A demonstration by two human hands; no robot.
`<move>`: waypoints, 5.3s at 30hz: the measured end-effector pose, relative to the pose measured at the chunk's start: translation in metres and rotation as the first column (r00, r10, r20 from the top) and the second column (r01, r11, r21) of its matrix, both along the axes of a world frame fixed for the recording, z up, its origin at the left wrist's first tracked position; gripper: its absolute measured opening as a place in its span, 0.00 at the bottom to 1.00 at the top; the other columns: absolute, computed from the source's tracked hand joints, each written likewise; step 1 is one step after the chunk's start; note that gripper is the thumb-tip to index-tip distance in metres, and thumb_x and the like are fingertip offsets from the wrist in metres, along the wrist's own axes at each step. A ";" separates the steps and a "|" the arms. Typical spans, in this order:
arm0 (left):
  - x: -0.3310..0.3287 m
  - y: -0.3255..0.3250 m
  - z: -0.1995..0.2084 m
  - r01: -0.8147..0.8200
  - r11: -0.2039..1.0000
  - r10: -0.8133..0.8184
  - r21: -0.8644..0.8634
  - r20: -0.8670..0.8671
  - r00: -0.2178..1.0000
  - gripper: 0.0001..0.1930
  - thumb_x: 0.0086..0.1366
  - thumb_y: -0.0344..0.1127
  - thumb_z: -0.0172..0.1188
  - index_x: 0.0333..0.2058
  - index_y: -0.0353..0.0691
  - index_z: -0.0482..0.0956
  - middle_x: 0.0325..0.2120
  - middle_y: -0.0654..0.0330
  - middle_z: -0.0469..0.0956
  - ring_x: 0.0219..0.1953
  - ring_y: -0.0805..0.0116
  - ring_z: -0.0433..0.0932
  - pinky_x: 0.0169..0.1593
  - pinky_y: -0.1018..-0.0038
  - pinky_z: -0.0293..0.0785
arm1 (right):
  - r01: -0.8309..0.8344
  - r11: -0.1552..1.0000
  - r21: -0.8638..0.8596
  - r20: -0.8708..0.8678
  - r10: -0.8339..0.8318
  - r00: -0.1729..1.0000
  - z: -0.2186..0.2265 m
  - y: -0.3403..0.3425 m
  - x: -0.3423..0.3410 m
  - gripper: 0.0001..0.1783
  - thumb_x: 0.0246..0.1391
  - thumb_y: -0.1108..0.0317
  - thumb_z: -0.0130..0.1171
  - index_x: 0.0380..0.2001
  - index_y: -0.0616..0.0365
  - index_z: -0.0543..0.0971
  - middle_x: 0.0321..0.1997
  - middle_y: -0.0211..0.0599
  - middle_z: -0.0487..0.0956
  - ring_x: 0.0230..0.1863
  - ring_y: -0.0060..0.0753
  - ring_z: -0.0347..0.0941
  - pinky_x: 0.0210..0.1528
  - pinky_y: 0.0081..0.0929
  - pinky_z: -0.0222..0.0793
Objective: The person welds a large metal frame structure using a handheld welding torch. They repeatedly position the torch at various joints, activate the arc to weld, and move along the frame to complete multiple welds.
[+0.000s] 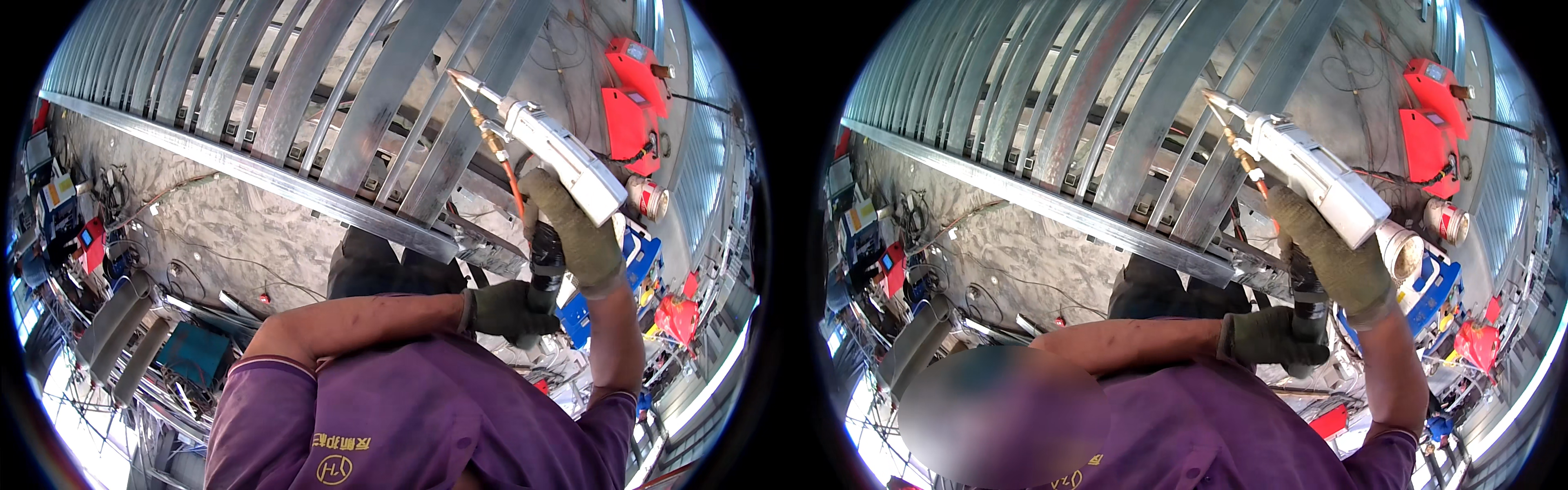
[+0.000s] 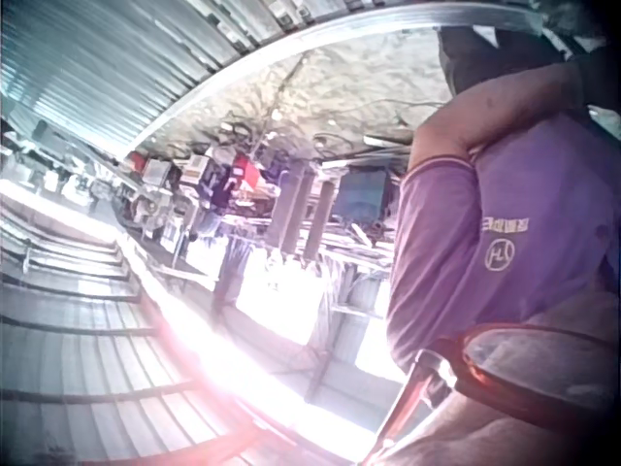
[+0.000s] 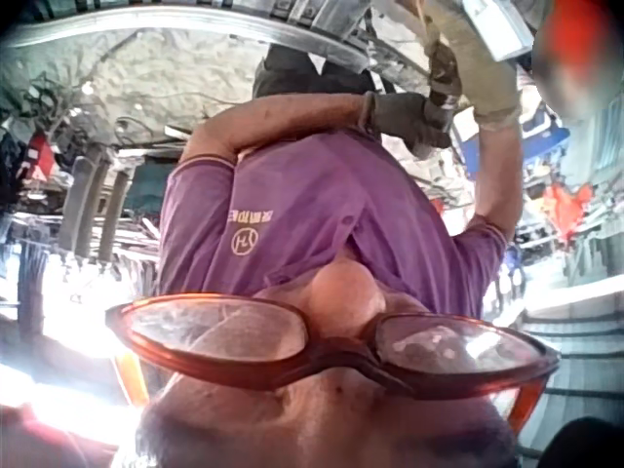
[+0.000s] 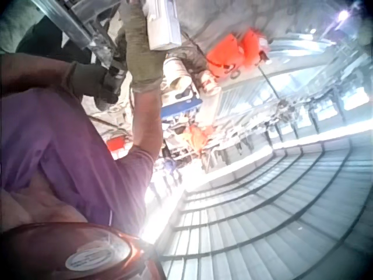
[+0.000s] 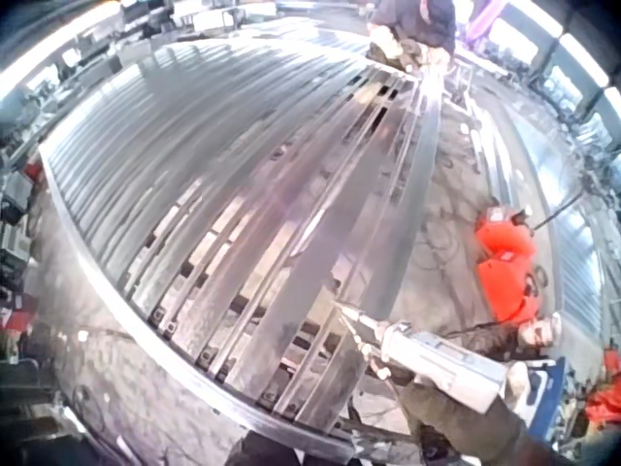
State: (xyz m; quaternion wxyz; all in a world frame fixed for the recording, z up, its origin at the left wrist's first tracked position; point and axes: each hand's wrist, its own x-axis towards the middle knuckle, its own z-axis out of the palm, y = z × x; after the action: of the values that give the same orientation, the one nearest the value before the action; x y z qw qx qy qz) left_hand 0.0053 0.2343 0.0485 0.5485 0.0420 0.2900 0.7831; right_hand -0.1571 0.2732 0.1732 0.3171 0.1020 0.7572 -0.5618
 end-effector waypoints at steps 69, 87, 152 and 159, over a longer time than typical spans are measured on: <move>-0.031 -0.155 0.097 -0.630 0.385 -0.065 0.674 0.701 0.710 0.25 0.82 0.46 0.49 0.62 0.28 0.73 0.56 0.43 0.82 0.57 0.45 0.83 0.63 0.52 0.78 | -0.861 0.505 0.061 0.688 0.604 0.403 -0.094 -0.161 -0.041 0.41 0.63 0.29 0.59 0.62 0.54 0.82 0.56 0.42 0.85 0.53 0.35 0.79 0.58 0.34 0.72; -0.027 -0.143 0.099 -0.645 0.347 -0.063 0.681 0.703 0.708 0.25 0.79 0.47 0.56 0.64 0.35 0.72 0.57 0.48 0.80 0.58 0.50 0.82 0.62 0.55 0.81 | -0.936 0.350 0.044 0.654 0.698 0.292 -0.095 -0.153 -0.043 0.27 0.73 0.43 0.48 0.65 0.44 0.79 0.62 0.44 0.83 0.60 0.46 0.79 0.64 0.37 0.71; -0.254 -0.219 -0.075 -0.630 0.229 -0.884 -0.742 -0.430 0.186 0.56 0.65 0.69 0.58 0.79 0.38 0.48 0.82 0.50 0.40 0.83 0.54 0.32 0.82 0.56 0.28 | -0.232 0.972 0.025 -0.160 0.233 0.959 -0.101 0.126 0.059 0.16 0.63 0.65 0.64 0.50 0.64 0.81 0.32 0.29 0.80 0.31 0.22 0.75 0.32 0.28 0.72; -0.263 -0.222 -0.116 -0.608 0.293 -0.886 -0.738 -0.448 0.117 0.54 0.59 0.72 0.62 0.78 0.52 0.58 0.81 0.47 0.37 0.83 0.47 0.31 0.81 0.47 0.28 | -0.351 0.933 -0.084 -0.178 0.333 0.926 -0.116 0.113 0.090 0.16 0.57 0.64 0.71 0.44 0.63 0.86 0.37 0.40 0.88 0.39 0.33 0.87 0.41 0.33 0.80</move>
State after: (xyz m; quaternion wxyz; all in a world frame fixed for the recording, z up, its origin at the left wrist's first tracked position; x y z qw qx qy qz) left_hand -0.2578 0.0122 -0.0677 0.2119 0.2540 0.9386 0.0981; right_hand -0.0674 0.3859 0.0575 0.3534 -0.0956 0.7531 -0.5466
